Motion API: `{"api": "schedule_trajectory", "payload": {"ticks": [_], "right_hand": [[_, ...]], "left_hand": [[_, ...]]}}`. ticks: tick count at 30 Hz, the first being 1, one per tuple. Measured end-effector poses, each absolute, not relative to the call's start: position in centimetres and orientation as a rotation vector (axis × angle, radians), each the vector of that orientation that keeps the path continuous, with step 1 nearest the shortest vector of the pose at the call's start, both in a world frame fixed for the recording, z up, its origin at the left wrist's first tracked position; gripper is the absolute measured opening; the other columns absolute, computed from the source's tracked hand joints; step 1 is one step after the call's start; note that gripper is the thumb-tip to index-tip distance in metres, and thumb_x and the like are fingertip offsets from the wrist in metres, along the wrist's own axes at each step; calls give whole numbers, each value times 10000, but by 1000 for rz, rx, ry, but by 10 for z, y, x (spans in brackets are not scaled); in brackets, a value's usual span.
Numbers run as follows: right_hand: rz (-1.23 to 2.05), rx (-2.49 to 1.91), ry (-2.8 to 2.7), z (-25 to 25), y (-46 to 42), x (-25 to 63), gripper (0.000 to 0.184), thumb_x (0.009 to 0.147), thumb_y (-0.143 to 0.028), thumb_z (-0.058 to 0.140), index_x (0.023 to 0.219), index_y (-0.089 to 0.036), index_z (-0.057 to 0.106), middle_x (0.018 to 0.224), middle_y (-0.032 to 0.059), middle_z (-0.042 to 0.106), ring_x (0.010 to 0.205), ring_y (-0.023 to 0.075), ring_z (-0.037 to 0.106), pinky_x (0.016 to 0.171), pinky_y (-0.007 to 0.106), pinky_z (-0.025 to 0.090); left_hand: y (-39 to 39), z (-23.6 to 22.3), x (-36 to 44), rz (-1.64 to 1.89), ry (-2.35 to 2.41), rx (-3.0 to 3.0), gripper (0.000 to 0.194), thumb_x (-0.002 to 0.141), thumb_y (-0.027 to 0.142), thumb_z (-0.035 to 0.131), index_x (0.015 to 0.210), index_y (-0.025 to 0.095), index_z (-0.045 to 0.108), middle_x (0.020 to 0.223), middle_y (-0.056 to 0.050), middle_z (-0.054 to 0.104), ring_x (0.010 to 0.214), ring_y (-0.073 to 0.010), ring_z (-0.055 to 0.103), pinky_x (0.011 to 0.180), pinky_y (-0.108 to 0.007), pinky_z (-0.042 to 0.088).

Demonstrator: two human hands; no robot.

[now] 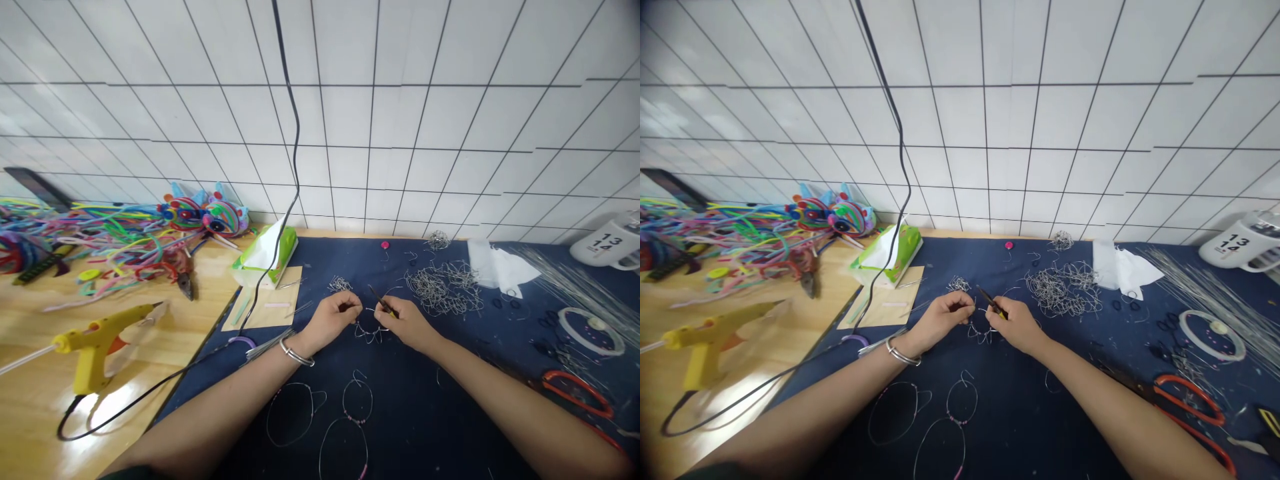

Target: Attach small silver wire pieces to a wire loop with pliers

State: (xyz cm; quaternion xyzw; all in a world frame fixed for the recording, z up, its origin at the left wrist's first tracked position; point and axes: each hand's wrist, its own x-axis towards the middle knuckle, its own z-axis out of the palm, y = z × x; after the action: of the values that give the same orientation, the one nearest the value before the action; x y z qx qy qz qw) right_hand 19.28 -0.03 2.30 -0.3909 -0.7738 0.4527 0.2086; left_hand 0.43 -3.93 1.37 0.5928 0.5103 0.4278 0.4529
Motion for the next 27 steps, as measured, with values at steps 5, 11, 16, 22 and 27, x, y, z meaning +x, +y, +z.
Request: {"api": "schedule_trajectory", "payload": {"ticks": [5,11,16,22,27], "right_hand": [[1202,-1111,-2166,24,1,192,164,803,-311,432,751,-176,509,614,-40,449,557,86,408,553,213,326],[1234,-1101,-2177,22,1,193,156,806,-305,432,750,-180,507,610,-43,423,552,82,390,543,210,316],[1270,-1085,-2180,22,1,193,152,808,-304,432,752,-180,500,605,-46,410,546,82,382,540,209,318],[1261,-1077,-2183,22,1,192,146,807,-297,436,741,-180,492,605,-48,406,550,82,378,545,209,319],[1261,-1065,-2187,22,1,192,138,807,-290,435,750,-180,495,603,-50,404,548,80,378,545,207,319]], "left_hand": [[-40,12,2,1046,1311,1539,108,786,241,484,769,152,543,661,20,520,579,-89,523,577,-211,429],[-41,10,4,1080,1418,1663,104,800,228,465,758,160,531,625,26,502,563,-87,488,556,-203,395],[-43,14,6,1084,1470,1795,114,816,203,438,749,163,521,640,19,478,600,-93,448,578,-207,370],[-42,14,8,1099,1484,1855,99,819,187,434,758,163,507,664,11,466,622,-101,431,601,-218,365],[-43,14,7,1112,1451,1820,105,831,209,427,768,164,499,684,6,476,633,-101,451,615,-223,382]]}}
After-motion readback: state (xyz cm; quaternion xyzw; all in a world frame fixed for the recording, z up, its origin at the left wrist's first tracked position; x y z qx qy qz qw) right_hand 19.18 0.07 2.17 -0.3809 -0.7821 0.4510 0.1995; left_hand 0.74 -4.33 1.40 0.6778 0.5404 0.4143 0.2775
